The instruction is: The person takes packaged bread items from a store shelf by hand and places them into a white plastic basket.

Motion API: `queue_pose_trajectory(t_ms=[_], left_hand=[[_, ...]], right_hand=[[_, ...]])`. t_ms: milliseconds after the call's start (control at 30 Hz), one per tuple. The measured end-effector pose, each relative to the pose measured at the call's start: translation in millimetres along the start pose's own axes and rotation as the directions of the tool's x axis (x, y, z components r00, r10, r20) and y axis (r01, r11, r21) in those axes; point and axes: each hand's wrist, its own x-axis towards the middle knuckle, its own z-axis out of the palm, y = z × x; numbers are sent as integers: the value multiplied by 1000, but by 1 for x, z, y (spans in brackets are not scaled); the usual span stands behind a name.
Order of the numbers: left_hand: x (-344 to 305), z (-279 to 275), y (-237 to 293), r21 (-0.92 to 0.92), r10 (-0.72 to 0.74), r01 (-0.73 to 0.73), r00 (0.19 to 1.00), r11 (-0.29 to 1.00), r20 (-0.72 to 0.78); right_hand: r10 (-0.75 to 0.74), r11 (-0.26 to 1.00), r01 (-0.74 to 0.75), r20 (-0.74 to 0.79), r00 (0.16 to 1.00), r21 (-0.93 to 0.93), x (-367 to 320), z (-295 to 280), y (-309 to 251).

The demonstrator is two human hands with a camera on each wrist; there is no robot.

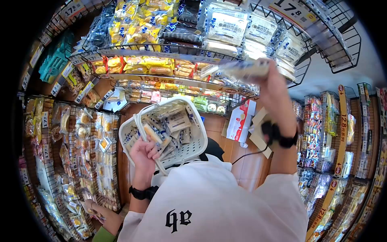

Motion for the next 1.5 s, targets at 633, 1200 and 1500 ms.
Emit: queue_pose_trajectory(t_ms=[633,1200,1500], left_hand=[[4,55,-66,-75,66,-73,994,994,-89],[7,54,-61,-2,31,-31,999,1000,-9],[7,89,-59,81,40,-40,999,996,-6]], right_hand=[[-341,834,218,-164,926,-506,147,14,146],[-423,903,402,-148,894,-153,132,95,71],[-503,837,338,847,170,430,-24,166,38]])
